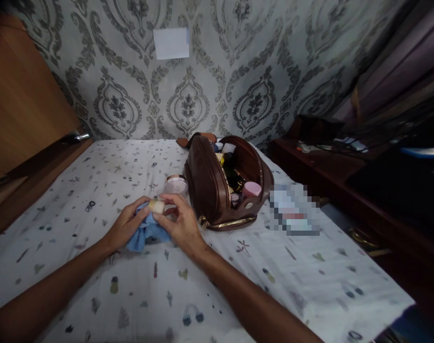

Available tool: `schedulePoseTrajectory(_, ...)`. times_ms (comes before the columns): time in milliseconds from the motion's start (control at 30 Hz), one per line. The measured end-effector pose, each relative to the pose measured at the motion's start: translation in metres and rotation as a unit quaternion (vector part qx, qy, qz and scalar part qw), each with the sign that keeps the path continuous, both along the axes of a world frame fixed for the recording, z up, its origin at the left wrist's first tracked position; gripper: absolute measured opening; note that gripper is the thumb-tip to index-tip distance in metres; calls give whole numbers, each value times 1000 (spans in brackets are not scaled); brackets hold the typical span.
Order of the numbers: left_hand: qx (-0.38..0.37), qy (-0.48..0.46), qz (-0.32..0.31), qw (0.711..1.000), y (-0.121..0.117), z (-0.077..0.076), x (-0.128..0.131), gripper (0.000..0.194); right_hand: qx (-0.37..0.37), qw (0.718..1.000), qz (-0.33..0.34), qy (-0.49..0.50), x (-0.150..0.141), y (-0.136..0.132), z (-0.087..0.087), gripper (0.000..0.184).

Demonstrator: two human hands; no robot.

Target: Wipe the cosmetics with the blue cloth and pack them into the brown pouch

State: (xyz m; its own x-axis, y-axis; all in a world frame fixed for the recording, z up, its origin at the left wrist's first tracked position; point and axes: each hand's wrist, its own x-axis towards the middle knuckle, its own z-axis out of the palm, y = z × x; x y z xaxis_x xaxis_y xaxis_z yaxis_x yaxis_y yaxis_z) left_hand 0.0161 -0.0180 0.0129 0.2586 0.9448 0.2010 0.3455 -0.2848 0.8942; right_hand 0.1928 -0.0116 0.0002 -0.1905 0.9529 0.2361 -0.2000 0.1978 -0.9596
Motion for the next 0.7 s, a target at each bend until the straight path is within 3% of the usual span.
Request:
schedulePoseTrajectory(200, 11, 12, 4, 1000, -3, 1, 0, 34, -54, 998, 26, 24, -1, 3, -3, 36)
schedulePoseTrajectory(533, 161, 73, -18, 984, 0, -5, 0, 36, -136, 990, 26, -5, 2, 6, -2, 53)
schedulePoseTrajectory(700, 190, 81, -16, 978, 1, -10, -3, 37, -167, 984, 63, 22, 2, 8, -4, 51)
